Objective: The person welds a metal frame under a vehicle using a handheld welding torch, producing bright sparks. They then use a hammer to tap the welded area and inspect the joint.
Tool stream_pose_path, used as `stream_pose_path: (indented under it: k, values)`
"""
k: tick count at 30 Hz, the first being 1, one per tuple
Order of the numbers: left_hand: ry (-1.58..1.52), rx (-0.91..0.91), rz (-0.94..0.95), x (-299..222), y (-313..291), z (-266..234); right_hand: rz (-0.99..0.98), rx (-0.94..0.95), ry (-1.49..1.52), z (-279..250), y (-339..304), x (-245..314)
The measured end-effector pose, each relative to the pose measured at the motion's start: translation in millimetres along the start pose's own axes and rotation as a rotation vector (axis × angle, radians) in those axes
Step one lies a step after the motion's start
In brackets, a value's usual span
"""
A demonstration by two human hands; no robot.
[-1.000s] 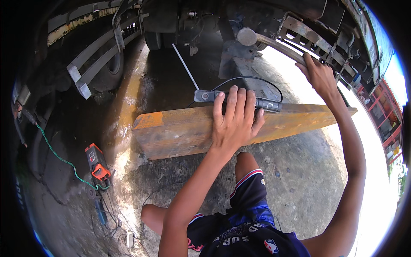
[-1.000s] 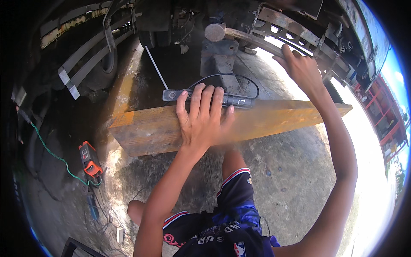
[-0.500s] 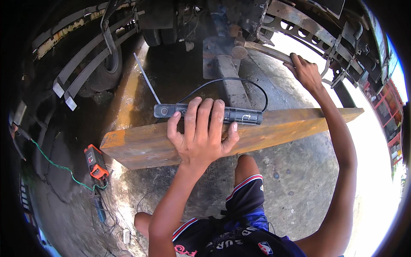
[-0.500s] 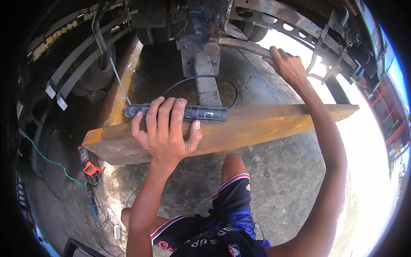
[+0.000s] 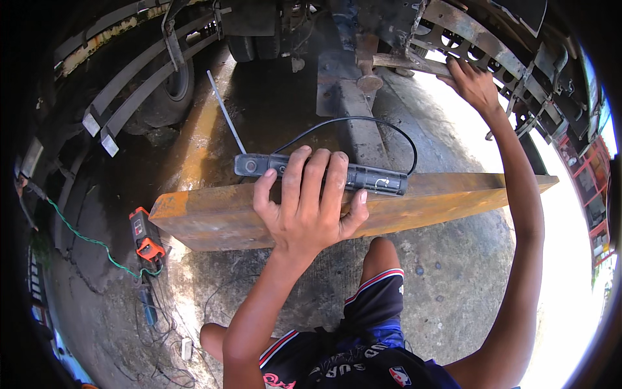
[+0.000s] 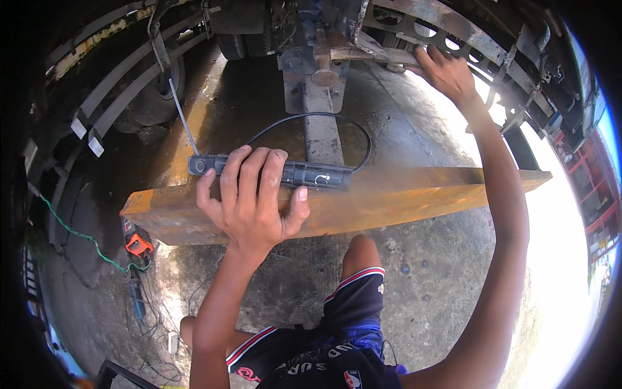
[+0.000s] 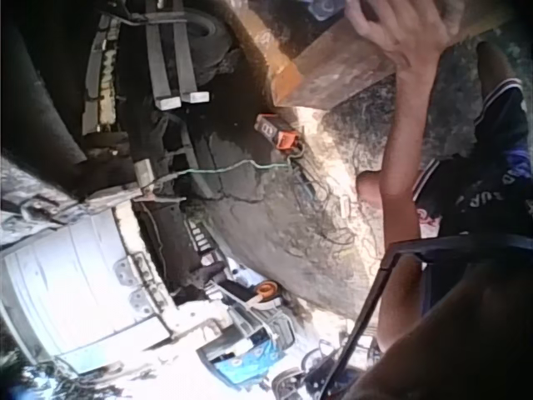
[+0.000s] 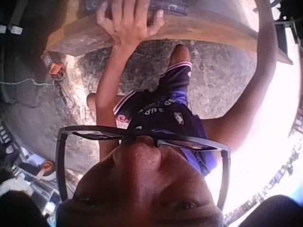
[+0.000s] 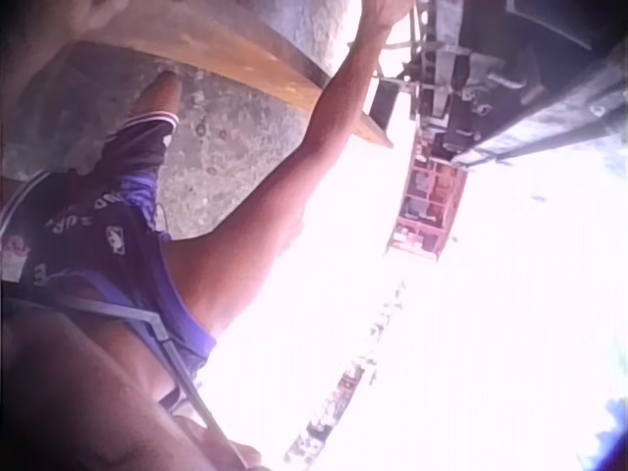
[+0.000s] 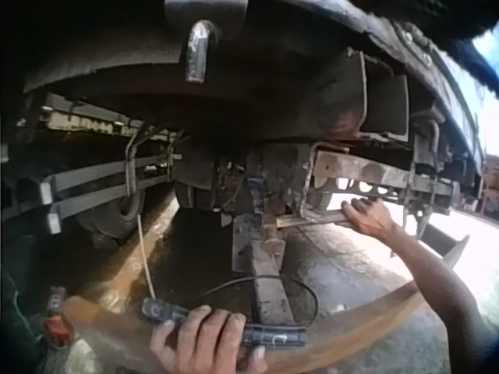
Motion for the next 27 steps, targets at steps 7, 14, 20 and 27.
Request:
stream_pose_path:
  k: [7,14,20,27]
  values:
    - [0.007,-0.006,-0.004,1,-1,0,-0.029,0.206,-0.012,9,6,-24]
    - [0.001,-0.019,0.000,-1,1,0,0.074,0.418,-0.032,25,9,-23]
    - [0.000,-0.019,-0.009,2,0,-1,0.015,0.242,0.016,-3,14,-9]
    - [-0.025,-0.032,-0.011,-2,2,2,0.093,0.351,-0.013,15,4,-16]
Point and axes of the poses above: each hand's wrist, its own y-axis towards the middle knuckle, its own z-axis out of the palm, x = y × z, the point moved 2 cm from there along y, towards the middle knuckle, and after that the axes turned 5 degrees about -y, right-handed, at the moved point
